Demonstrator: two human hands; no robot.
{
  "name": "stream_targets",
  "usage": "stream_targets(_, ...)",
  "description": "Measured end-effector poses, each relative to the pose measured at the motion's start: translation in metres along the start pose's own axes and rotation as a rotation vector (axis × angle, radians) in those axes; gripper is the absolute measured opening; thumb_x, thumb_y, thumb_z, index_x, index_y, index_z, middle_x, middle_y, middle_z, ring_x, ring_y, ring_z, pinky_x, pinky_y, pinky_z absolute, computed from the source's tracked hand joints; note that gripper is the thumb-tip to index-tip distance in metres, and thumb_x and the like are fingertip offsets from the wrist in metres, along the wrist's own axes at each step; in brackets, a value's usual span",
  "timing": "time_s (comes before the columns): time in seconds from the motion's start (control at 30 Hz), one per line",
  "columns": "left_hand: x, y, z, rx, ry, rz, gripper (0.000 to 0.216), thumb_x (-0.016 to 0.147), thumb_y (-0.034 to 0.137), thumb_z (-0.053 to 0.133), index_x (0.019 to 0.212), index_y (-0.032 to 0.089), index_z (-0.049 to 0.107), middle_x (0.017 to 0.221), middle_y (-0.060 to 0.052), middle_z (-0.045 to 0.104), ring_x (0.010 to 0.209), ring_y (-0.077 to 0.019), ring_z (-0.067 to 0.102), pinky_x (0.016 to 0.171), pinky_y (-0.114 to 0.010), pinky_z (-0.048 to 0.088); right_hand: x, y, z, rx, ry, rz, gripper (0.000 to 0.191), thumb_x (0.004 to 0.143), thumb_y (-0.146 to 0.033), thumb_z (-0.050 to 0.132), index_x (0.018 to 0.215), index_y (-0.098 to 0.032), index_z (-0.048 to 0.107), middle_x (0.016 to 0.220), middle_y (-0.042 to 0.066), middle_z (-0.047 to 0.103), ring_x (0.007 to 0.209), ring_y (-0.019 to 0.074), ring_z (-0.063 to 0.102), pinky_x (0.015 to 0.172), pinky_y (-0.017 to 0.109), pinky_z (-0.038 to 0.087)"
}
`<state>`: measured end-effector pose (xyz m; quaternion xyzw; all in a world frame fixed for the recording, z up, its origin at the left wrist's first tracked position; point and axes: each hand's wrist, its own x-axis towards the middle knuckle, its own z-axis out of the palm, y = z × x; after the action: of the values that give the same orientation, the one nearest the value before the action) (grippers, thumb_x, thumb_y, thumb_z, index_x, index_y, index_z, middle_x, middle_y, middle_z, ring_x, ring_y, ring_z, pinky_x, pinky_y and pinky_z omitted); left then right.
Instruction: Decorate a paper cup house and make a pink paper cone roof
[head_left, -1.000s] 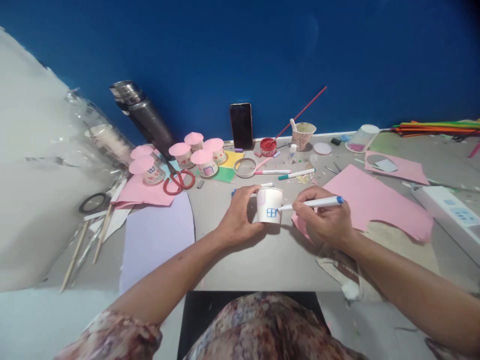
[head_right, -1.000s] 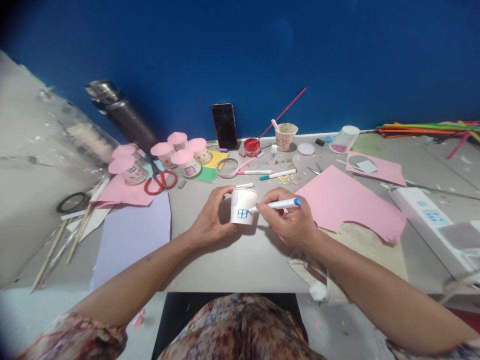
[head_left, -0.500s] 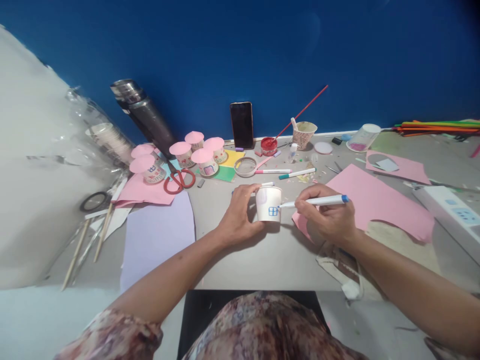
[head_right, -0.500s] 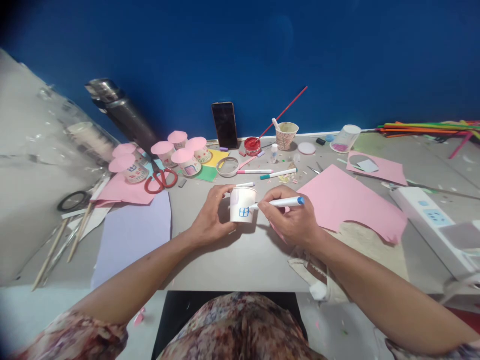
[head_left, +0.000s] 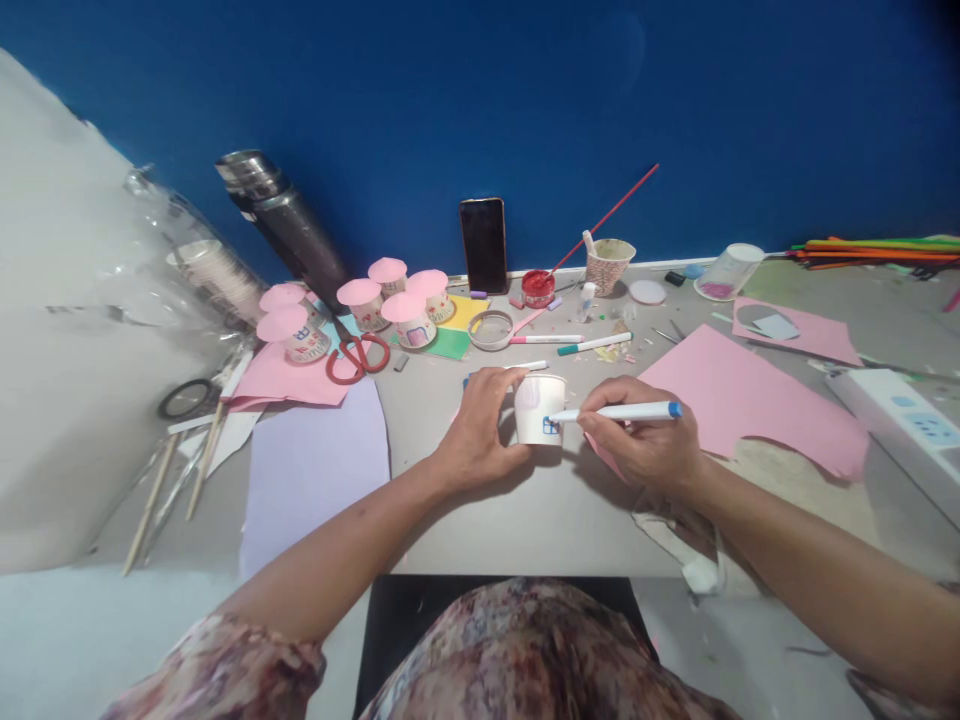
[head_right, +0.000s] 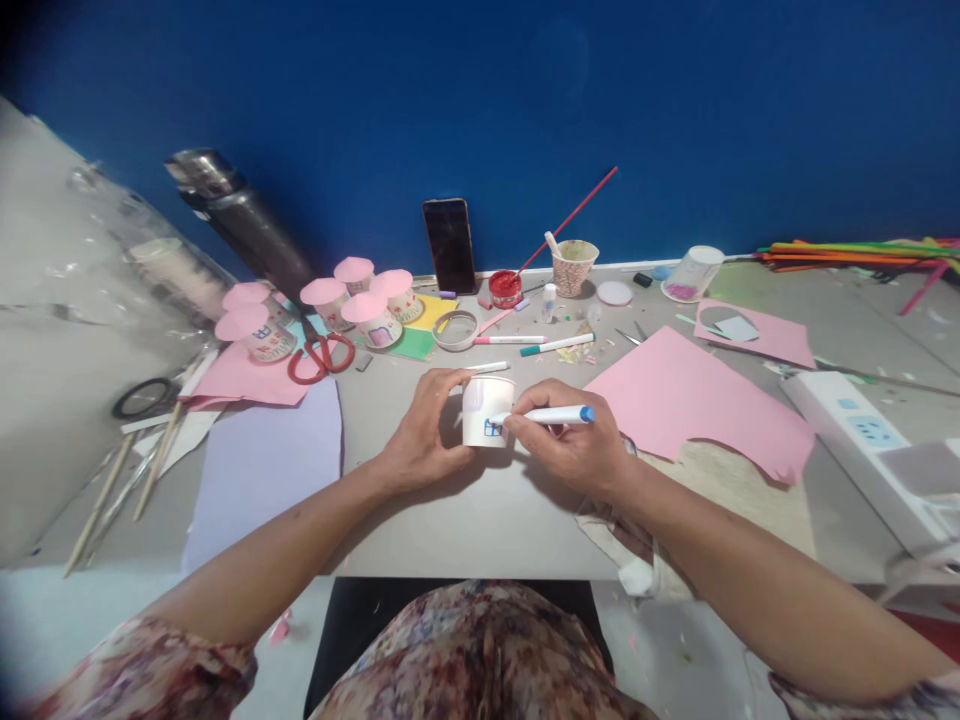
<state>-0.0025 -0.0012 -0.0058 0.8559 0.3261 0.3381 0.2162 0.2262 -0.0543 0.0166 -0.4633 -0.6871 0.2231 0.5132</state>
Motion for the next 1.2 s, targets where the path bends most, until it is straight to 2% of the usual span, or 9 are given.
stream_targets(0.3, -0.0009, -0.0010, 0.0012, 0.004, -0.023, -0.033, 0.075, 0.071, 0.022, 0.073, 0.142, 0.025, 0.046, 0.138, -0.012, 0.056, 0.128, -0.0337, 0.053, 0.111, -0.051, 0.043, 0.0032, -0.0066, -0.0003, 0.038, -0.068, -0.001, 0.011, 0.086, -0.023, 0.071, 0.076, -0.020, 0.070, 0.054, -0.003, 0.063, 0.043, 0.0108, 0.052, 0.043, 0.024, 0.038)
stream_targets(0.47, -0.0008, -0.0008, 0.0007, 0.011, -0.030, -0.014, 0.076, 0.072, 0.022, 0.072, 0.143, 0.024, 0.045, 0.139, -0.012, 0.056, 0.128, -0.0329, 0.052, 0.112, -0.050, 0.043, 0.0020, -0.0044, 0.0007, 0.030, -0.022, -0.016, 0.010, 0.086, -0.022, 0.072, 0.075, -0.020, 0.070, 0.058, -0.002, 0.066, 0.043, 0.0099, 0.053, 0.043, 0.023, 0.038)
stream_targets(0.63, 0.0001, 0.0006, -0.0001, 0.002, -0.044, -0.049, 0.072, 0.072, 0.023, 0.073, 0.139, 0.024, 0.048, 0.136, -0.012, 0.057, 0.126, -0.0330, 0.053, 0.111, -0.050, 0.043, 0.0026, -0.0058, -0.0006, 0.051, -0.093, 0.023, 0.011, 0.086, -0.024, 0.071, 0.076, -0.021, 0.069, 0.055, -0.002, 0.064, 0.044, 0.0112, 0.053, 0.044, 0.024, 0.039)
stream_targets(0.8, -0.0005, 0.0003, -0.0001, 0.009, -0.043, -0.051, 0.074, 0.071, 0.023, 0.073, 0.140, 0.024, 0.047, 0.137, -0.012, 0.057, 0.127, -0.0335, 0.053, 0.111, -0.051, 0.043, 0.0019, -0.0050, -0.0003, 0.055, -0.054, 0.044, 0.010, 0.086, -0.024, 0.071, 0.076, -0.021, 0.070, 0.058, -0.002, 0.065, 0.048, 0.0124, 0.056, 0.046, 0.025, 0.040)
stream_targets(0.93, -0.0012, -0.0016, 0.0008, 0.016, -0.045, -0.029, 0.077, 0.070, 0.023, 0.074, 0.142, 0.025, 0.046, 0.138, -0.012, 0.056, 0.127, -0.0336, 0.053, 0.111, -0.051, 0.043, 0.0027, -0.0072, -0.0007, 0.060, -0.097, 0.053, 0.011, 0.086, -0.022, 0.071, 0.076, -0.021, 0.069, 0.059, -0.002, 0.066, 0.049, 0.0126, 0.057, 0.046, 0.025, 0.040)
stream_targets(1.2, -0.0008, -0.0014, 0.0014, 0.017, -0.024, -0.014, 0.073, 0.072, 0.021, 0.074, 0.139, 0.024, 0.046, 0.135, -0.012, 0.057, 0.124, -0.0325, 0.054, 0.109, -0.050, 0.044, 0.0011, -0.0054, -0.0016, 0.054, -0.096, 0.056, 0.010, 0.087, -0.021, 0.070, 0.076, -0.021, 0.069, 0.062, -0.001, 0.068, 0.049, 0.0122, 0.058, 0.047, 0.025, 0.042)
